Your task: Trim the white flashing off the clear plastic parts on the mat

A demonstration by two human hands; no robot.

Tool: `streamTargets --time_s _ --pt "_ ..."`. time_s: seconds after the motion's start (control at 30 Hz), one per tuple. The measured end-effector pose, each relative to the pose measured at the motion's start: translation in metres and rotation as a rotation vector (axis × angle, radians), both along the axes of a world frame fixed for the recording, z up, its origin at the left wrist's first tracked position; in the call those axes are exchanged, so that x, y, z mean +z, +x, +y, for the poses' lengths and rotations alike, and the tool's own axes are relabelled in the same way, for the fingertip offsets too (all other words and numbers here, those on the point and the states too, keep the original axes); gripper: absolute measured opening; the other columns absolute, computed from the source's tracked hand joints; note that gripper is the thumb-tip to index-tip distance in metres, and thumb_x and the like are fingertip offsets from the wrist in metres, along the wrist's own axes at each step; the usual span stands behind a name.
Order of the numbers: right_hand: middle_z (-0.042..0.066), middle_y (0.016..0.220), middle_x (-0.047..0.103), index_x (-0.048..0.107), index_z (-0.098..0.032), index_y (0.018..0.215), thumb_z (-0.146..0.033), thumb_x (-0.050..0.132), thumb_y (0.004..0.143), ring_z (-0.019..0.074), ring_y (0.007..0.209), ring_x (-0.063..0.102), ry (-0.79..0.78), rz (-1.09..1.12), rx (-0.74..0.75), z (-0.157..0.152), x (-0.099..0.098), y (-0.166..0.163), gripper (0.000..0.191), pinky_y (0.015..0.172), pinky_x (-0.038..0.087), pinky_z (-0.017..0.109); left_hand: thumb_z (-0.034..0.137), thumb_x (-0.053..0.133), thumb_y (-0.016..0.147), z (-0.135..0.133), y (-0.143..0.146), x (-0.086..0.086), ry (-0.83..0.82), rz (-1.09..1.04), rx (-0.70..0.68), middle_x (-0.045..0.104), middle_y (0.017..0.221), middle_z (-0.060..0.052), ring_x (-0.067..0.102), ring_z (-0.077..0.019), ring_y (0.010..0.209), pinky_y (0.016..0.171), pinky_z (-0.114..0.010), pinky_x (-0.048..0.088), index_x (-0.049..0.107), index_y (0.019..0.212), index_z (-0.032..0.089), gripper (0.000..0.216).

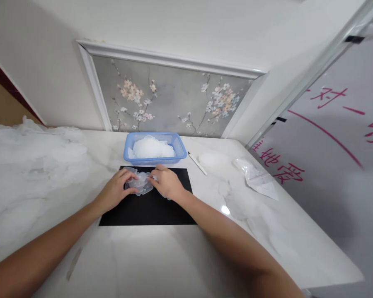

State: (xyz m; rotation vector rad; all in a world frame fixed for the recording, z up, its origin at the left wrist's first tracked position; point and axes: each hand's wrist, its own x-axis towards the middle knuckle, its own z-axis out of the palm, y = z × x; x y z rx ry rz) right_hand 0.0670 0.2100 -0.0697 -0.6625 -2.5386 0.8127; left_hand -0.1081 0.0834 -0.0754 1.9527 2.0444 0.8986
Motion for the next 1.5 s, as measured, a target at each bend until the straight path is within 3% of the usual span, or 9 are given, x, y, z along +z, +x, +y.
streamTargets --time_s 0.13,0.27,0.4,0.53,0.7,0.93,1.13,1.3,1.5 --pt "-0.001 0.069 0.059 0.058 -0.021 0.068 -0.038 0.067 0.079 0.0158 0.065 0.056 -0.429 0.228 -0.144 0.006 0.0 0.03 0.022 0.065 0.043 0.029 0.025 0.067 0.08 0.0 0.001 0.002 0.016 0.019 0.006 0.059 0.097 -0.004 0.058 -0.0224 0.088 0.08 -0.039 0.049 0.06 0.102 0.022 0.024" --pt "-0.005 0.056 0.055 0.057 -0.021 0.076 -0.04 0.08 0.06 0.0118 0.048 0.049 -0.952 0.315 -0.264 0.007 -0.004 0.047 0.034 0.047 0.038 0.025 0.025 0.058 0.084 0.0 0.009 0.009 0.14 0.049 0.015 0.058 0.089 -0.004 0.058 -0.0233 0.09 0.084 -0.041 0.047 0.062 0.081 0.021 0.007" --pt "0.002 0.067 0.067 0.061 -0.02 0.095 -0.035 0.083 0.057 0.0163 0.056 0.061 -1.171 0.33 -0.179 0.011 -0.003 0.05 0.047 0.044 0.038 0.023 0.033 0.055 0.087 -0.002 0.024 0.017 0.178 -0.369 0.082 0.06 0.103 -0.005 0.059 -0.0212 0.095 0.081 -0.035 0.048 0.058 0.077 0.021 0.017" --pt "0.008 0.083 0.073 0.062 -0.019 0.097 -0.033 0.081 0.061 0.0204 0.073 0.068 -1.232 0.303 -0.098 0.015 0.001 0.052 0.044 0.044 0.039 0.021 0.044 0.061 0.084 0.001 0.031 0.015 -0.076 -1.016 0.19 0.054 0.073 0.002 0.054 -0.0134 0.066 0.058 -0.025 0.046 0.053 0.072 0.021 0.027" --pt "0.006 0.079 0.072 0.063 -0.019 0.097 -0.032 0.08 0.059 0.0191 0.07 0.068 -1.227 0.315 -0.07 0.015 0.001 0.055 0.043 0.045 0.039 0.021 0.034 0.067 0.082 0.007 0.028 0.016 -0.093 -1.392 0.238 0.059 0.076 0.004 0.059 -0.0111 0.067 0.06 -0.022 0.051 0.054 0.082 0.022 0.019" --pt "0.002 0.068 0.068 0.064 -0.019 0.09 -0.031 0.077 0.062 0.0146 0.058 0.059 -1.209 0.313 -0.082 0.012 -0.004 0.055 0.034 0.047 0.038 0.023 0.04 0.039 0.097 0.006 0.026 0.016 -0.159 -1.526 0.187 0.071 0.088 -0.005 0.069 -0.0183 0.08 0.073 -0.032 0.056 0.06 0.1 0.02 0.028" --pt "-0.002 0.06 0.059 0.063 -0.019 0.076 -0.031 0.073 0.064 0.0108 0.05 0.049 -1.196 0.387 -0.134 0.008 -0.008 0.054 0.02 0.045 0.038 0.023 0.043 0.039 0.097 0.004 0.026 0.016 -0.15 -1.603 0.124 0.072 0.101 -0.008 0.068 -0.0215 0.09 0.081 -0.038 0.055 0.06 0.105 0.019 0.033" --pt "-0.003 0.063 0.058 0.055 -0.02 0.069 -0.041 0.08 0.066 0.0108 0.053 0.051 -1.205 0.382 -0.039 0.0 -0.005 0.053 0.033 0.049 0.042 0.024 0.05 0.04 0.095 0.002 0.027 0.015 -0.134 -1.621 0.067 0.071 0.104 -0.01 0.067 -0.0251 0.097 0.085 -0.045 0.053 0.06 0.106 0.018 0.039" --pt "-0.001 0.071 0.062 0.06 -0.02 0.078 -0.041 0.082 0.064 0.0139 0.06 0.056 -1.184 0.398 -0.065 -0.007 -0.005 0.05 0.034 0.053 0.049 0.027 0.054 0.041 0.094 0.002 0.028 0.015 -0.139 -1.631 0.032 0.071 0.106 -0.012 0.066 -0.0273 0.101 0.091 -0.052 0.05 0.06 0.106 0.019 0.042"
